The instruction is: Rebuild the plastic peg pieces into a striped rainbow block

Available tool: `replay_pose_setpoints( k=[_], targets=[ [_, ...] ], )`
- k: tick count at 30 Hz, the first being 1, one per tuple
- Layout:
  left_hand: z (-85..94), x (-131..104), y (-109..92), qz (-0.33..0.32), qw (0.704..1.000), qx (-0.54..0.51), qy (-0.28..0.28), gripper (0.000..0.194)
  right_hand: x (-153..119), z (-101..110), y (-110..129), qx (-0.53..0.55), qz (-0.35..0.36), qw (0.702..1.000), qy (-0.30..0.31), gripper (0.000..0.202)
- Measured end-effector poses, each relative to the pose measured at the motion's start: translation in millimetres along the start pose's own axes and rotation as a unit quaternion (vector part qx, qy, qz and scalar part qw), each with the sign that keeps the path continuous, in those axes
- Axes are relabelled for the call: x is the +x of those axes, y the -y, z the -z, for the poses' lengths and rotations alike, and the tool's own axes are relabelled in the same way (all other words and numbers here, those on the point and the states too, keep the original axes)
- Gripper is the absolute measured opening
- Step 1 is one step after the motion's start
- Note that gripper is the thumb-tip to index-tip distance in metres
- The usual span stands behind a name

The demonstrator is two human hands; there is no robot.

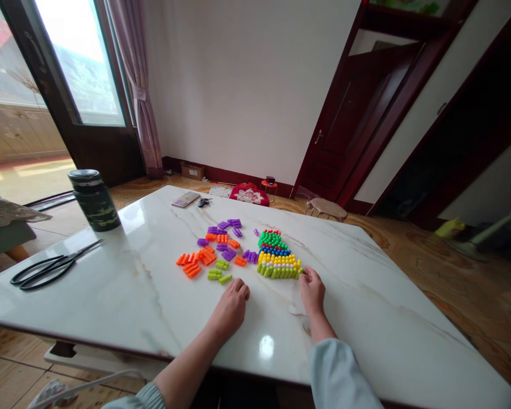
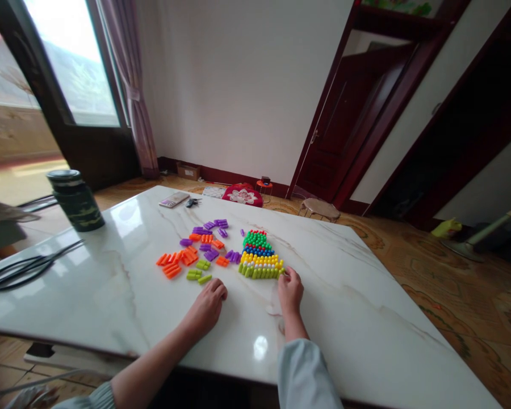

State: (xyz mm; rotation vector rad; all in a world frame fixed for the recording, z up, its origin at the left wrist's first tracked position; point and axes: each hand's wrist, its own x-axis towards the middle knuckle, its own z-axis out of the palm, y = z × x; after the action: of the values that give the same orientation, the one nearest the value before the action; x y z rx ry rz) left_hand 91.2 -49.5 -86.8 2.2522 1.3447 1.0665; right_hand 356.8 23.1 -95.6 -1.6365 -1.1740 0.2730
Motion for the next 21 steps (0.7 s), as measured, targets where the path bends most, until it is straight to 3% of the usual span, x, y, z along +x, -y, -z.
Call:
replay_pose_setpoints(
  k=[5, 13, 18, 21],
  targets=[
    [-0.5, 0.1, 0.2, -0.001, 1.000, -0.004, -0.003, 0.028, 6.2, -8.3, 4.6, 0.047, -0.017, 0.999, -0.010, 0.064],
    [0.6, -0.7, -0.9, -0.001, 1.000, 0.003, 0.001, 0.028, 2.9, -18.2, 11.8, 0.072, -0.031, 0.997, 0.021, 0.070],
    [2.3, -0.8, -2.4, -0.002, 1.000, 0.003, 0.003, 0.028, 4.5, -16.1, 11.0, 0.072, -0.024, 0.997, 0.022, 0.073],
    [3.2, -0.6, -2.5, -0.002, 1.000, 0.002, 0.003, 0.027, -1.3, -8.1, 14.5, 0.067, -0.005, 0.998, -0.007, 0.071]
  ],
)
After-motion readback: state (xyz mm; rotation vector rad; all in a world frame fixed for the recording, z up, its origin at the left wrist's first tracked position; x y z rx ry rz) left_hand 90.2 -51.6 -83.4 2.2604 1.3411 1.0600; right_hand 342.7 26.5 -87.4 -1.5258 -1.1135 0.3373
